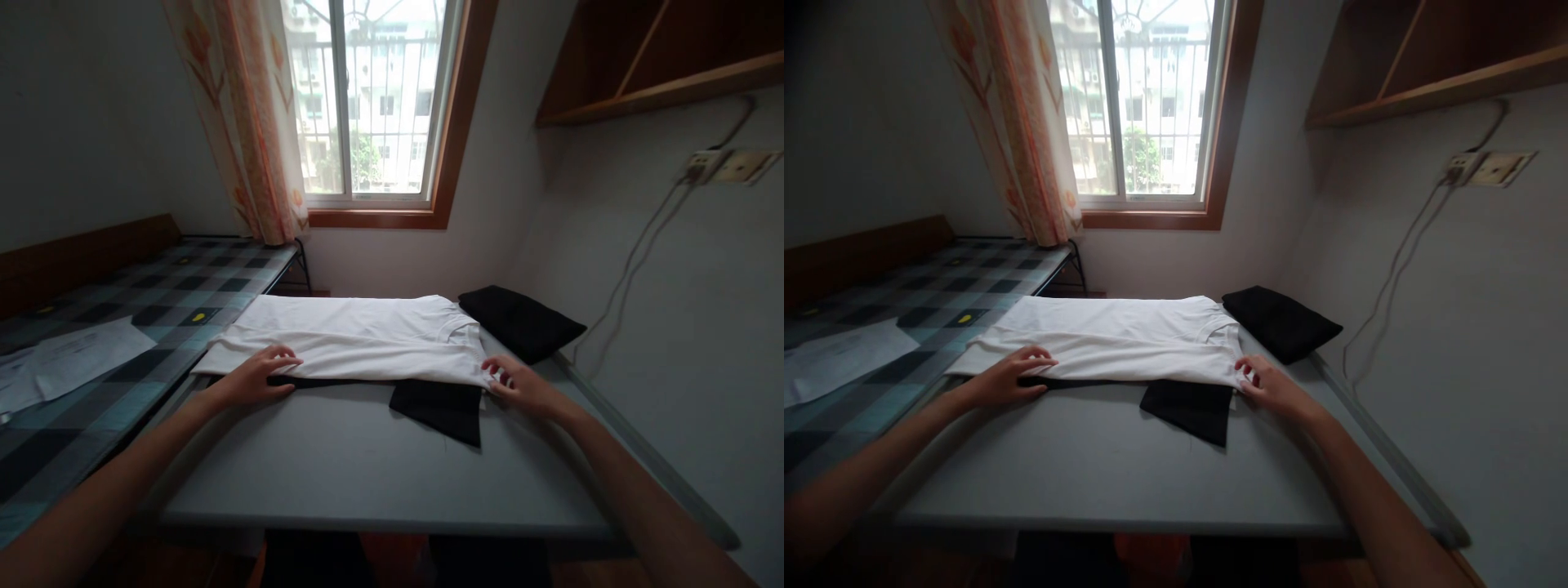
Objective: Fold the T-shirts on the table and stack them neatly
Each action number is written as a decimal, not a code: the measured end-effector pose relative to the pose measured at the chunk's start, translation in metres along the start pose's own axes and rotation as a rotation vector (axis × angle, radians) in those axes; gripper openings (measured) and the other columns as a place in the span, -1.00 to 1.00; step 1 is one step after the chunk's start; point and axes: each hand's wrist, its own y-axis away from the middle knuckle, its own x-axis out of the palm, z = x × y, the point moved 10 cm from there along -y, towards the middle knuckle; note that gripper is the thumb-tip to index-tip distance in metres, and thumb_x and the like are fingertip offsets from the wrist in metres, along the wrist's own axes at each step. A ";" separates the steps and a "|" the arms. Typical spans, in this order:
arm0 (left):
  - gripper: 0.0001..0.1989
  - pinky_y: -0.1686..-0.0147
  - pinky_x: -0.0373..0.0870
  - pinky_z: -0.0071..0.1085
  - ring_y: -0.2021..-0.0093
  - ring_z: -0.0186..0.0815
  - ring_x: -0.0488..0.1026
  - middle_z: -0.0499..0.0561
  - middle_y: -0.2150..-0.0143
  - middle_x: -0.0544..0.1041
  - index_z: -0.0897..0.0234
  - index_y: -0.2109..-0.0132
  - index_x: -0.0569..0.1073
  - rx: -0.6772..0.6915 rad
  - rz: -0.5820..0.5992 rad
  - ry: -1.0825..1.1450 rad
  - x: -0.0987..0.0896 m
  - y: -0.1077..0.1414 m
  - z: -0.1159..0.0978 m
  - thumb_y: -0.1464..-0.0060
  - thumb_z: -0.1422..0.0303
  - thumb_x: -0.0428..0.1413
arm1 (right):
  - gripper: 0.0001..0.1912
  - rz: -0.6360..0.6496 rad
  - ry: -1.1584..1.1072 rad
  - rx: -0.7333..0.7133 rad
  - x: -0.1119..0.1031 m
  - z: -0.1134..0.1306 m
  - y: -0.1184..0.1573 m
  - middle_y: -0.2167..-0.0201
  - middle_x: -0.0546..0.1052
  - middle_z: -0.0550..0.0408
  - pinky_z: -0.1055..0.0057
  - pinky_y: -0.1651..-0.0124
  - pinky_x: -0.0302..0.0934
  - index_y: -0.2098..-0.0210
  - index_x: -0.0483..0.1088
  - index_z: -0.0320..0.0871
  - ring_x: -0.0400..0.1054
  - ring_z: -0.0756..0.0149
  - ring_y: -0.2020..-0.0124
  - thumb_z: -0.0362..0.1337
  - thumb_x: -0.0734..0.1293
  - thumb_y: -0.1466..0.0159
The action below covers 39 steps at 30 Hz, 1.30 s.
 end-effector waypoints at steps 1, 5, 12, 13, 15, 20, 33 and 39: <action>-0.56 -0.03 0.39 -0.28 0.01 -0.15 0.45 0.13 -0.02 0.49 0.12 -0.12 0.50 0.020 0.005 -0.010 0.001 -0.001 -0.006 -0.10 0.16 0.13 | -0.65 0.036 0.006 -0.039 0.003 0.004 0.005 0.20 0.48 0.03 0.41 0.23 0.29 0.09 0.42 -0.10 0.39 0.31 0.34 -0.21 0.29 -0.13; -0.65 0.09 0.41 -0.32 0.13 -0.19 0.48 0.12 0.10 0.53 0.17 -0.05 0.53 0.034 -0.004 -0.092 0.000 0.001 -0.010 -0.15 0.24 0.05 | -0.51 0.000 0.165 -0.117 0.006 0.011 0.016 0.07 0.41 0.00 0.38 0.09 0.27 -0.03 0.41 -0.07 0.39 0.27 0.21 -0.34 0.30 -0.08; -0.62 0.04 0.37 -0.28 0.11 -0.16 0.48 0.10 0.09 0.55 0.17 -0.01 0.55 -0.037 0.016 -0.200 -0.017 0.036 0.020 -0.06 0.35 0.02 | -0.73 -0.308 0.648 -0.191 -0.013 0.036 0.018 0.22 0.52 -0.05 0.29 0.18 0.10 0.18 0.54 -0.10 0.33 0.13 0.21 -0.32 0.22 -0.27; -0.60 0.02 0.36 -0.26 0.09 -0.13 0.48 0.10 0.07 0.55 0.16 -0.01 0.55 -0.079 0.018 -0.229 -0.021 0.043 0.031 -0.02 0.36 0.03 | -0.73 -0.335 0.674 -0.196 -0.017 0.041 0.018 0.23 0.52 -0.06 0.29 0.20 0.08 0.18 0.55 -0.10 0.33 0.14 0.23 -0.33 0.21 -0.27; -0.58 -0.01 0.35 -0.22 0.05 -0.09 0.47 0.10 0.03 0.55 0.16 -0.01 0.55 -0.189 0.014 -0.290 -0.028 0.058 0.053 0.01 0.34 0.04 | -0.70 -0.370 0.692 -0.205 -0.027 0.048 0.017 0.24 0.53 -0.08 0.28 0.22 0.06 0.15 0.55 -0.10 0.32 0.13 0.24 -0.36 0.21 -0.26; -0.55 0.00 0.35 -0.16 0.00 -0.02 0.45 0.16 -0.03 0.52 0.21 -0.07 0.52 -0.373 0.010 -0.398 -0.040 0.079 0.084 -0.06 0.29 -0.02 | -0.69 -0.492 0.691 -0.227 -0.057 0.063 0.011 0.25 0.54 -0.08 0.27 0.24 0.06 0.16 0.57 -0.10 0.31 0.12 0.24 -0.31 0.19 -0.31; -0.61 0.20 0.36 -0.29 0.28 -0.15 0.46 0.15 0.23 0.51 0.24 0.15 0.59 -0.457 -0.013 -0.392 -0.068 0.094 0.098 -0.07 0.50 -0.11 | -0.70 -0.620 0.750 -0.389 -0.104 0.080 0.012 0.35 0.50 -0.07 0.26 0.31 0.05 0.23 0.57 -0.06 0.30 0.10 0.34 -0.30 0.18 -0.33; -0.59 0.20 0.29 -0.41 0.33 -0.30 0.40 0.03 0.29 0.47 0.19 0.14 0.60 -0.444 0.028 -0.276 -0.070 0.126 0.113 -0.09 0.45 -0.13 | -0.73 -0.289 0.747 -0.491 -0.045 0.049 0.035 0.41 0.50 0.01 0.29 0.28 0.06 0.29 0.57 -0.04 0.29 0.21 0.36 -0.33 0.21 -0.29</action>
